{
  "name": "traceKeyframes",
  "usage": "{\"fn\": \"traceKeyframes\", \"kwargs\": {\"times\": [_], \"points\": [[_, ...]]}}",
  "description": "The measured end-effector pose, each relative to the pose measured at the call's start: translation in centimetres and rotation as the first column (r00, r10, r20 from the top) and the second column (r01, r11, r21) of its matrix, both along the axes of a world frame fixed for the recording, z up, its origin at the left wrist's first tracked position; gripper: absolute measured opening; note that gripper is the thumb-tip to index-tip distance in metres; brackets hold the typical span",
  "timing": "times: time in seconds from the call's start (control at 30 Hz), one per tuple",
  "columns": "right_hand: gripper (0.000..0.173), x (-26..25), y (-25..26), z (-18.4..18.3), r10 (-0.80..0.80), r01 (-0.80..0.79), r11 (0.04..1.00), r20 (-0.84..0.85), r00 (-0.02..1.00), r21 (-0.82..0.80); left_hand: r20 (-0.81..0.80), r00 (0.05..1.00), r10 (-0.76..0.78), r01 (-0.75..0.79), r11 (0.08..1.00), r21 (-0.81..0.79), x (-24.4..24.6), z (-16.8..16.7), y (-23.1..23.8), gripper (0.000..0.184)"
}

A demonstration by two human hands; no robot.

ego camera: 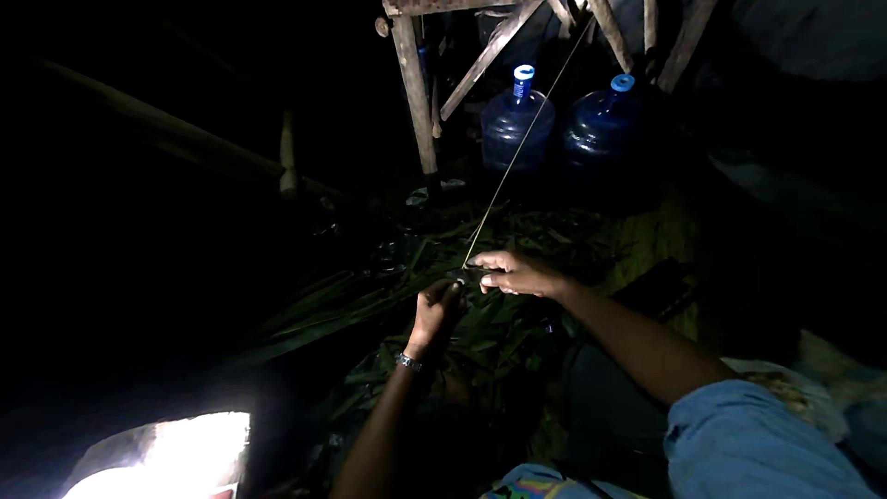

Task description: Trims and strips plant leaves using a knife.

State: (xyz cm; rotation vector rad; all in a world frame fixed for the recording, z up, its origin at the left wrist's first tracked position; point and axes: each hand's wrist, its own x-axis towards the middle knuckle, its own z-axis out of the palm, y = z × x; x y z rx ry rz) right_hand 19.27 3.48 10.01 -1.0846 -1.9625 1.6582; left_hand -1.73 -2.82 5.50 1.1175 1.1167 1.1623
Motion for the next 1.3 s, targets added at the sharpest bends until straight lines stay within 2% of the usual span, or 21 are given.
{"fn": "traceKeyframes", "kwargs": {"times": [0.13,0.33,0.43,0.57,0.73,0.8,0.87,0.9,0.97,1.03,1.07,1.17,1.23,1.3], "points": [[0.032,-1.2,-0.4,0.3,-0.097,0.097,0.995,0.005,0.995,-0.039,-0.072,0.997,-0.033,0.038,0.997,0.064,-0.1,0.1,-0.1,0.019],[0.024,0.9,0.3,1.4,-0.39,0.4,0.917,-0.219,0.894,-0.001,-0.196,0.98,-0.033,0.06,0.989,0.135,-0.7,-0.7,0.2,0.02],[0.023,2.9,0.9,2.3,-0.548,0.553,0.831,-0.275,0.79,-0.068,-0.294,0.956,-0.005,0.062,0.981,0.185,-0.9,-1.1,0.3,0.019],[0.021,6.0,1.3,2.0,-0.649,0.676,0.733,-0.371,0.664,-0.073,-0.366,0.931,0.01,0.067,0.979,0.195,-1.0,-1.1,0.5,0.021],[0.021,8.6,3.2,2.4,-0.765,0.806,0.535,-0.55,0.334,-0.253,-0.394,0.919,0.012,0.063,0.982,0.177,-2.3,-1.6,1.1,0.02],[0.027,9.2,3.6,2.0,-0.776,0.821,0.493,-0.573,0.264,-0.289,-0.366,0.93,0.013,0.037,0.991,0.131,-2.6,-1.4,1.3,0.02],[0.035,9.0,3.4,1.7,-0.757,0.806,0.532,-0.574,0.314,-0.261,-0.291,0.957,0.011,0.012,0.997,0.078,-2.6,-1.4,1.4,0.021],[0.038,8.5,3.1,1.7,-0.731,0.778,0.589,-0.556,0.396,-0.219,-0.245,0.969,0.008,0.005,0.999,0.051,-2.5,-1.3,1.4,0.021],[0.046,6.9,2.2,1.8,-0.633,0.66,0.741,-0.457,0.625,-0.125,-0.134,0.991,0.005,-0.007,1.0,-0.017,-1.8,-0.6,1.1,0.02],[0.052,4.9,1.1,1.8,-0.437,0.442,0.895,-0.303,0.847,-0.055,-0.056,0.998,-0.01,0.006,0.997,-0.074,-1.0,0.3,0.5,0.02],[0.051,3.7,0.6,1.7,-0.334,0.335,0.942,-0.238,0.912,-0.038,-0.045,0.999,-0.03,0.026,0.996,-0.081,-0.7,0.5,0.2,0.019],[0.034,0.6,-0.3,1.2,-0.19,0.182,0.982,-0.222,0.956,-0.053,-0.084,0.99,-0.113,0.109,0.993,-0.046,-0.4,0.5,-0.1,0.019],[0.019,-0.3,-0.1,1.1,-0.197,0.178,0.98,-0.294,0.935,-0.093,-0.09,0.988,-0.127,0.127,0.992,-0.009,-0.5,0.2,-0.1,0.017],[0.016,-0.3,0.2,1.2,-0.262,0.243,0.965,-0.34,0.903,-0.098,-0.115,0.984,-0.139,0.14,0.99,0.002,-0.7,0.0,0.1,0.017]]}}
